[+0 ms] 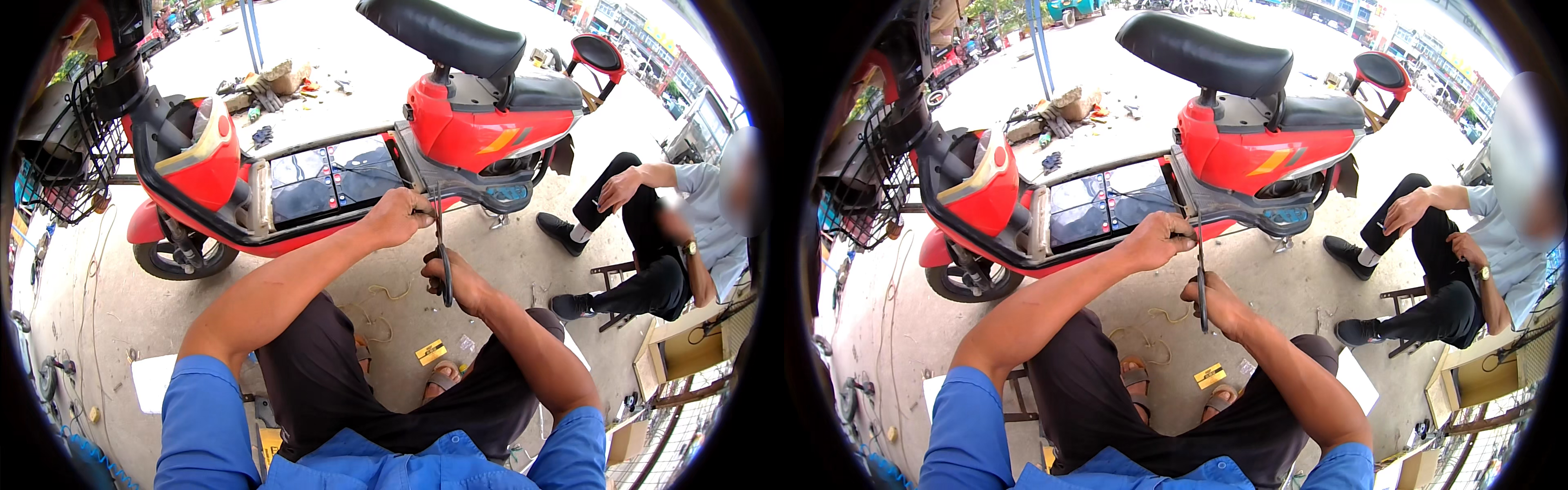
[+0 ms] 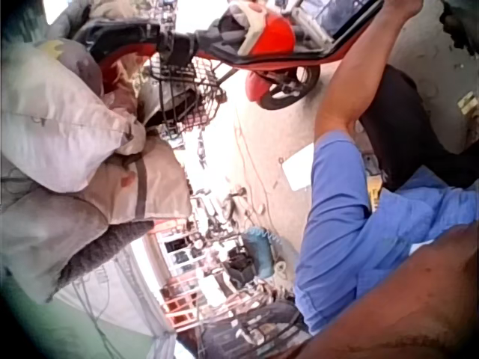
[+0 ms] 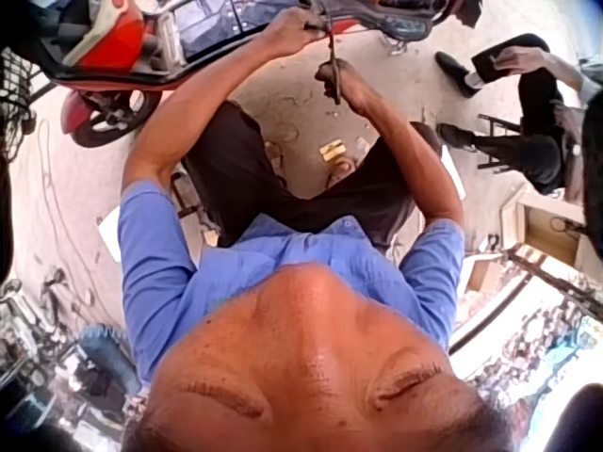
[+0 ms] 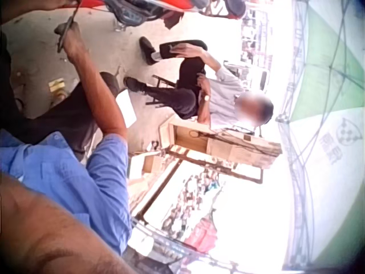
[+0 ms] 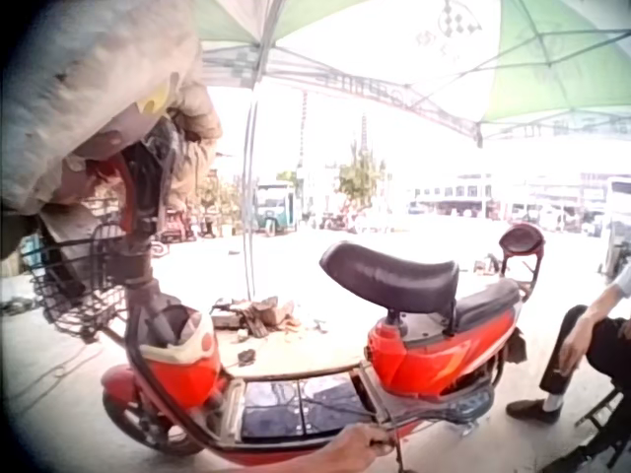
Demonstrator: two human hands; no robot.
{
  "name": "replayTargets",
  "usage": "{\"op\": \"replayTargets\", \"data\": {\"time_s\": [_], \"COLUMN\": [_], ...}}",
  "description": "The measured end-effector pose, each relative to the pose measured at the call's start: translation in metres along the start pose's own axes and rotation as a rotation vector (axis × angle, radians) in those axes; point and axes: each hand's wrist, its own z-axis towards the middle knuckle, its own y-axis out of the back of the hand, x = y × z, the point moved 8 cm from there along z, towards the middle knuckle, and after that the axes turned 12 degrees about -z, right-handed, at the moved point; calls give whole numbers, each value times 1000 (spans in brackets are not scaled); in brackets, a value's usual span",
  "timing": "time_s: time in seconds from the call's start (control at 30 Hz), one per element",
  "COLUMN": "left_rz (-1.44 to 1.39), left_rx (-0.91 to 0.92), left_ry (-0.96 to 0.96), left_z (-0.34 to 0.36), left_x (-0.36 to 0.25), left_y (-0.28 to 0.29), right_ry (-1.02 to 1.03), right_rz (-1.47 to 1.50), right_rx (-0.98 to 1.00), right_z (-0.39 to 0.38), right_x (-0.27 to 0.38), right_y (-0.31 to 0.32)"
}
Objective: The person repairs the electrical connections of a red scooter's battery pack. They use pliers to strip wire insulation, twist the wires together, and then use a screwdriver to tighten the battery terminals.
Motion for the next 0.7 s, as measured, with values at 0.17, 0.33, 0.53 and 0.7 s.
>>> {"op": "replayTargets", "data": {"time_s": [0.17, 0.33, 0.53, 0.7], "left_rz": [8, -27, 20, 21], "left_rx": [26, 40, 79, 98], "left_ry": [11, 34, 61, -7], "left_z": [2, 4, 6, 5], "left_x": [-1, 5, 8, 8], "left_y": [-3, -6, -12, -18], "right_ry": [20, 43, 70, 97], "right_rz": [15, 65, 136, 111], "right_rx": [-20, -68, -112, -152], "right_z": [-7, -9, -6, -13], "right_x": [9, 8, -2, -12], "right_y": [-2, -1, -2, -8]}}
